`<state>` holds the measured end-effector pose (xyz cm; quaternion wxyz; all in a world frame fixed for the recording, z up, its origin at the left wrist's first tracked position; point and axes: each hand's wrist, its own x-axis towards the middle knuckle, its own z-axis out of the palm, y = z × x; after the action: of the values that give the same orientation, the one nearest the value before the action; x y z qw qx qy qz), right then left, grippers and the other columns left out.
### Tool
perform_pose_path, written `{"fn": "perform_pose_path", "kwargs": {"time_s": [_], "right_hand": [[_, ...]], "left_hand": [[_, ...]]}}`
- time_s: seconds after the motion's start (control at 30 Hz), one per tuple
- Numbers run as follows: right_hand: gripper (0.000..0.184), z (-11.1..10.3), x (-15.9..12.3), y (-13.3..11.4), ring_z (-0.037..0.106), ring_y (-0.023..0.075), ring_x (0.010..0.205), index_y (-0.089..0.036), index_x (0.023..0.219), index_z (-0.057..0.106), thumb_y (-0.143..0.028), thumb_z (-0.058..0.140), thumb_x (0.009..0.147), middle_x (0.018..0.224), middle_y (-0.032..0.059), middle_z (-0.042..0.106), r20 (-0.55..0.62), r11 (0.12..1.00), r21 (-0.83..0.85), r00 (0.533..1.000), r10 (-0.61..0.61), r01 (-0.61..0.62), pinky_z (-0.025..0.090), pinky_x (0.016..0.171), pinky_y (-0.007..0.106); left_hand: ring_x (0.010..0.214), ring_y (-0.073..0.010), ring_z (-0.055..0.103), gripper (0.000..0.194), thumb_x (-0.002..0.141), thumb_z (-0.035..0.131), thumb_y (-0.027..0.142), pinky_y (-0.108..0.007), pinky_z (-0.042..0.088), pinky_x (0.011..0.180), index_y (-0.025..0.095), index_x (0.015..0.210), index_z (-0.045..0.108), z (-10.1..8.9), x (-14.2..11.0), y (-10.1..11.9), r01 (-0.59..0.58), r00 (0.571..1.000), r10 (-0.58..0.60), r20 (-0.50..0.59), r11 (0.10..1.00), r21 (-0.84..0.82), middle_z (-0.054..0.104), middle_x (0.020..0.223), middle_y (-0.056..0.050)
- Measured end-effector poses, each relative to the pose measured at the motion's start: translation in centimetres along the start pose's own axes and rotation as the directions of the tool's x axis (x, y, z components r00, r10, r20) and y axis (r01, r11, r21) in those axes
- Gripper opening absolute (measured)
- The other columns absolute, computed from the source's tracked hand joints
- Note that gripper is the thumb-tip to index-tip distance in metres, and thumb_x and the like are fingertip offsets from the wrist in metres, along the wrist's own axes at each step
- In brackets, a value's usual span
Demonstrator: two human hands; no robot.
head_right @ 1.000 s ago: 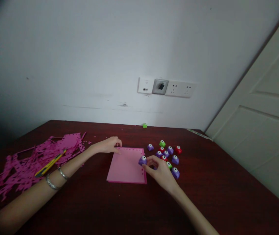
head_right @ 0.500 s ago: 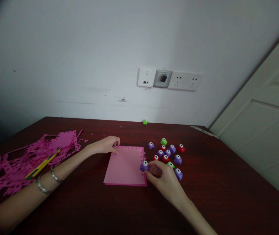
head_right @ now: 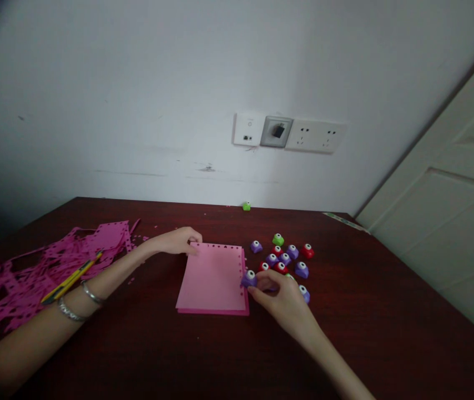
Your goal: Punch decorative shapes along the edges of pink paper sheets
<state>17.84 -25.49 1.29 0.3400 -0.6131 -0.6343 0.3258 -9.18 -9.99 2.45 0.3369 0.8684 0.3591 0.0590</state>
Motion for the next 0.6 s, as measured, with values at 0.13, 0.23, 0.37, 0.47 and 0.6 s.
{"fn": "perform_pose_path", "kwargs": {"time_s": [0.13, 0.23, 0.37, 0.47, 0.6], "right_hand": [[0.023, -0.6, 0.3, 0.4, 0.063, 0.0181, 0.069, -0.017, 0.077, 0.060, -0.036, 0.066, 0.065, 0.072, 0.0036, 0.066, 0.047, 0.990, 0.125, 0.997, 0.061, -0.066, 0.050, 0.065, 0.029], [0.024, -1.0, 0.4, 0.4, 0.062, 0.0174, 0.066, -0.017, 0.074, 0.058, -0.035, 0.068, 0.063, 0.070, 0.0026, 0.065, 0.044, 0.985, 0.149, 0.996, 0.080, -0.086, 0.049, 0.062, 0.028], [0.023, -1.0, 0.2, 0.3, 0.062, 0.0168, 0.065, -0.016, 0.075, 0.058, -0.034, 0.067, 0.065, 0.069, 0.0032, 0.065, 0.049, 0.991, 0.111, 0.997, 0.067, -0.072, 0.049, 0.059, 0.027], [0.021, -0.8, -0.1, 0.4, 0.062, 0.0161, 0.060, -0.016, 0.074, 0.060, -0.035, 0.066, 0.068, 0.065, 0.0032, 0.065, 0.066, 0.997, 0.052, 0.996, 0.062, -0.065, 0.049, 0.056, 0.026], [0.021, -0.6, -0.2, 0.6, 0.062, 0.0162, 0.058, -0.016, 0.075, 0.063, -0.035, 0.068, 0.067, 0.062, 0.0032, 0.065, 0.033, 0.999, -0.005, 0.998, 0.052, -0.052, 0.049, 0.054, 0.026]], "left_hand": [[0.047, -0.0086, 0.052, 0.026, 0.073, 0.057, 0.041, -0.020, 0.033, 0.042, 0.015, 0.072, 0.055, -1.6, -0.8, 0.1, 0.078, 0.996, -0.064, 0.060, 0.957, -0.278, 0.055, 0.056, 0.001], [0.044, -0.0073, 0.050, 0.026, 0.071, 0.062, 0.041, -0.019, 0.031, 0.039, 0.016, 0.070, 0.056, -2.5, -1.1, -0.2, 0.074, 0.997, -0.070, 0.025, 0.924, -0.374, 0.053, 0.053, 0.003], [0.042, -0.0063, 0.047, 0.024, 0.069, 0.065, 0.039, -0.020, 0.030, 0.038, 0.017, 0.067, 0.055, -3.0, -1.2, -0.7, 0.104, 0.994, -0.102, 0.029, 0.894, -0.437, 0.051, 0.051, 0.003], [0.043, -0.0064, 0.046, 0.023, 0.069, 0.065, 0.038, -0.021, 0.030, 0.039, 0.017, 0.067, 0.055, -2.9, -1.2, -0.9, 0.130, 0.991, -0.126, 0.039, 0.884, -0.449, 0.051, 0.052, 0.003], [0.043, -0.0065, 0.047, 0.023, 0.069, 0.066, 0.038, -0.021, 0.031, 0.040, 0.017, 0.068, 0.057, -2.8, -1.2, -0.8, 0.144, 0.990, -0.133, 0.056, 0.879, -0.454, 0.051, 0.052, 0.003]]}}
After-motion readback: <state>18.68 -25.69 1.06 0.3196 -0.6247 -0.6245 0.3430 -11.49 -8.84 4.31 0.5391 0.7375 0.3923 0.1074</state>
